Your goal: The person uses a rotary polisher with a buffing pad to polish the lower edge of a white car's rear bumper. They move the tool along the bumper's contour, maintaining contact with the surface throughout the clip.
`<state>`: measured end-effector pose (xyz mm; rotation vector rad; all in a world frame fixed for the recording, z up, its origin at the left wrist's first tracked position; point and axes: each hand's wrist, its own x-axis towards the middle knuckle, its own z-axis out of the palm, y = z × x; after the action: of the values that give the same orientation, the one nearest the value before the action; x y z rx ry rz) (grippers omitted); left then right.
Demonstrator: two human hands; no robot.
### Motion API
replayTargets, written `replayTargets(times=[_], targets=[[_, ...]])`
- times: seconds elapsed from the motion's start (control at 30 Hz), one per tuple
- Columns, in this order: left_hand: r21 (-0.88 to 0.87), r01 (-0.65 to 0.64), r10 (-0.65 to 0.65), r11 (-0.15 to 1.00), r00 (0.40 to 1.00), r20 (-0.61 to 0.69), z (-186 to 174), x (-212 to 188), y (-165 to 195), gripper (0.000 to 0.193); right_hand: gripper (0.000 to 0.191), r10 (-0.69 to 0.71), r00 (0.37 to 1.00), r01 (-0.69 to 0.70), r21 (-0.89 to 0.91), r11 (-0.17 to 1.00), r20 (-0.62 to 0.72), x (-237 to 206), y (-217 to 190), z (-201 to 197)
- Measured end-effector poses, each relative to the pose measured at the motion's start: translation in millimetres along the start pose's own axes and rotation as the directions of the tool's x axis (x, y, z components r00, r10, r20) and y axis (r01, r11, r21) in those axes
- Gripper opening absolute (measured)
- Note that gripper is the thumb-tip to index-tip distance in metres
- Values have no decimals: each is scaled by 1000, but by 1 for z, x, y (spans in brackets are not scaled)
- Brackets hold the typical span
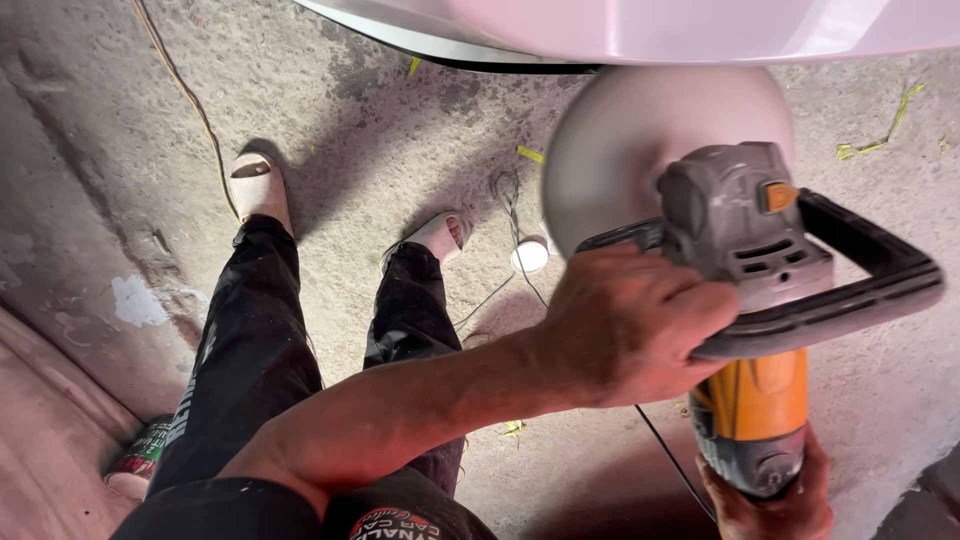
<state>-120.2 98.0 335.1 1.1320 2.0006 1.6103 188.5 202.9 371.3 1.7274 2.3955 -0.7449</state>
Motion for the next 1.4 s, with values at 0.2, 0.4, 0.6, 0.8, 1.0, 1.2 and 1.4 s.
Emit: replayTargets(times=[0.2,0.4,0.6,0.8,1.0,1.2,1.4], targets=[[-24,22,-21,999,1000,17,-55,-33,-15,36,97,-134,991,134,-8,991,0,-34,-42,31],[-22,11,-10,1000,999,34,-95,-55,-40,33,95,-154,987,154,3,988,53,-58,-79,64],[-18,11,-11,1000,999,32,-127,-77,-62,30,92,-163,982,168,-39,985,95,-78,-105,96],[14,4,-4,1000,1000,23,-154,-99,-86,33,92,-48,989,54,-39,998,140,-98,-116,122],[37,-5,4,999,1000,20,-180,-113,-101,29,94,-103,989,108,-37,993,106,-114,-134,156],[52,18,-21,999,998,53,-204,-121,-109,33,98,-114,987,114,7,993,111,-129,-148,180],[84,10,-14,996,999,44,-241,-129,-119,34,99,-109,982,102,54,993,152,-141,-167,208]])
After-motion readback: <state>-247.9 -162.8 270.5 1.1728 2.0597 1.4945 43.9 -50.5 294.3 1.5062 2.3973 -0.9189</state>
